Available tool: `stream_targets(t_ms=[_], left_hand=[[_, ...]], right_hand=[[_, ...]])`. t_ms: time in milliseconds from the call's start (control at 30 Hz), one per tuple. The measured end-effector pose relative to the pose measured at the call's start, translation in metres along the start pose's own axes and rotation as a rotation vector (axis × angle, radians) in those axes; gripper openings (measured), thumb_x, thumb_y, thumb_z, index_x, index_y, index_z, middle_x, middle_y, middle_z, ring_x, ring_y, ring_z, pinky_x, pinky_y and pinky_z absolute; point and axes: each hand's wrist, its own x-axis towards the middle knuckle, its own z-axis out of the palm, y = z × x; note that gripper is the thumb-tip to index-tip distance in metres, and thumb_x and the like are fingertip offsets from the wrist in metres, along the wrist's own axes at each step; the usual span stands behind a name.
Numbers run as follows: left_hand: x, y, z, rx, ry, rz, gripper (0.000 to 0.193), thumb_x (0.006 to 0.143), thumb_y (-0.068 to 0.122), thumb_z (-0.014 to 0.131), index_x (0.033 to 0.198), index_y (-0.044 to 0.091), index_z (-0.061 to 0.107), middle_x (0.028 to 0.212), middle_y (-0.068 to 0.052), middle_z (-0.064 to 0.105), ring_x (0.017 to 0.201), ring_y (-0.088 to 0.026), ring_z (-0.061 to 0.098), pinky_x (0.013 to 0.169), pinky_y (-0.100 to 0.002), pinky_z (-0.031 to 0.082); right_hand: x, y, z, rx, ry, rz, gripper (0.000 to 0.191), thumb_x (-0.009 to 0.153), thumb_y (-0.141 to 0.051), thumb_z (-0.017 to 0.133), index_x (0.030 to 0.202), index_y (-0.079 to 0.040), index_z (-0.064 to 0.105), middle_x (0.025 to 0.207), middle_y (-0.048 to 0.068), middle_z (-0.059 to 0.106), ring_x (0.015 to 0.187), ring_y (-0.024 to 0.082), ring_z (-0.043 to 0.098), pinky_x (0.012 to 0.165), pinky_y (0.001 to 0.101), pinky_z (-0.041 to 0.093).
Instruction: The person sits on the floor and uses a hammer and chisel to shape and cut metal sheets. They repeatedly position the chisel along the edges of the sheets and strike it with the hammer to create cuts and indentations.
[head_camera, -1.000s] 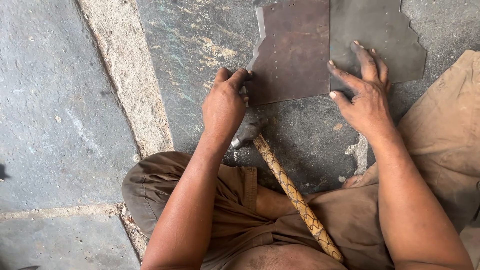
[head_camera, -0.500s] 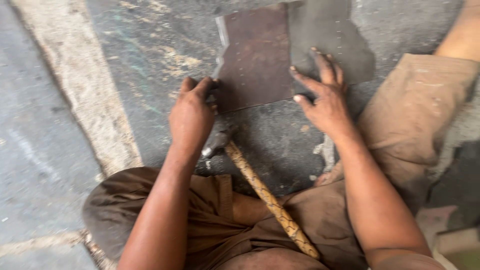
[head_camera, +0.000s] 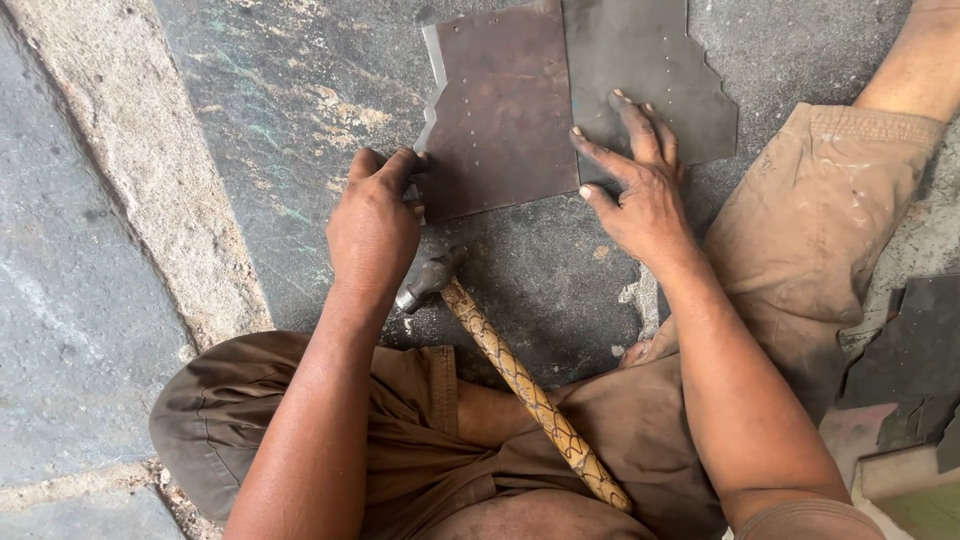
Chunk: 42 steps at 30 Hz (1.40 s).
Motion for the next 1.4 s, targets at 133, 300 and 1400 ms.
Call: stream_targets(t_ms=[133,300,1400], left_hand=[[0.0,-0.004,0.003,0.005,0.04,0.028,0.046,0.082,0.008,0.076,0.125,0.022,0.071,0.119,-0.008,0.064,0.094,-0.026,0.071,0.073,-0.042,0.06],[-0.004,-0.004,0.0,0.069,0.109,0.107,0.041,0.085,0.008,0.07,0.122,0.024,0.075,0.112,-0.009,0.068,0.088,-0.028,0.072,0.072,-0.042,0.06],[-0.057,-0.021,0.023,-0.005,0.218,0.112,0.024,0.097,0.015,0.055,0.105,0.014,0.078,0.109,-0.012,0.076,0.098,-0.032,0.075,0.075,-0.045,0.06]], right_hand=[[0.0,0.001,0.001,-0.01,-0.009,0.008,0.063,0.081,-0.018,0.087,0.138,-0.036,0.068,0.171,0.002,0.026,0.156,0.034,0.019,0.128,0.0537,0.021],[0.0,-0.002,0.0,-0.029,-0.031,0.025,0.065,0.081,-0.018,0.086,0.14,-0.037,0.067,0.172,-0.001,0.025,0.157,0.033,0.016,0.128,0.054,0.021],[-0.346,-0.167,-0.033,0.38,-0.373,-0.133,0.082,0.091,-0.017,0.075,0.159,0.001,0.033,0.15,0.021,0.053,0.141,0.03,0.047,0.117,0.0401,0.034]])
